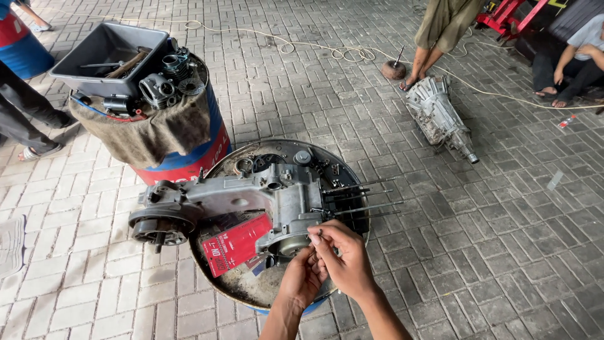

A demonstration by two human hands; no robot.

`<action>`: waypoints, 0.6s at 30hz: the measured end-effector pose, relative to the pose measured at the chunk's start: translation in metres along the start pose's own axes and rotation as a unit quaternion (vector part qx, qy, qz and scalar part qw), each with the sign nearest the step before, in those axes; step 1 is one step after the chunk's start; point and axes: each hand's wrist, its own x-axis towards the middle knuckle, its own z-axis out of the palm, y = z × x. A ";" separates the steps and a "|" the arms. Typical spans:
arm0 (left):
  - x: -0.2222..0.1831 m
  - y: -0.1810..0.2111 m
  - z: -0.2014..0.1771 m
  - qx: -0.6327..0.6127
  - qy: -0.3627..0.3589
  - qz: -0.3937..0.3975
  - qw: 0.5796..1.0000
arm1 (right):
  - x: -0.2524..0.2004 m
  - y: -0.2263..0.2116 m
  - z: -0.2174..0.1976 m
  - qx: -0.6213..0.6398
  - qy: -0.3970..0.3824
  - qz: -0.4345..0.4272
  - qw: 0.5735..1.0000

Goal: Disassembling a motorcycle engine casing using a small hand tool to remove or adjust internal components.

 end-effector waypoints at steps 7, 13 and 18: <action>-0.008 -0.002 -0.002 -0.013 -0.015 0.001 1.000 | -0.015 0.018 -0.009 0.029 0.010 0.007 1.000; -0.025 -0.006 0.015 0.090 0.049 0.152 0.983 | -0.053 0.089 -0.037 0.254 0.223 0.238 0.911; -0.029 -0.014 0.023 0.272 0.077 0.231 0.931 | -0.087 0.161 -0.045 0.465 0.327 0.397 0.721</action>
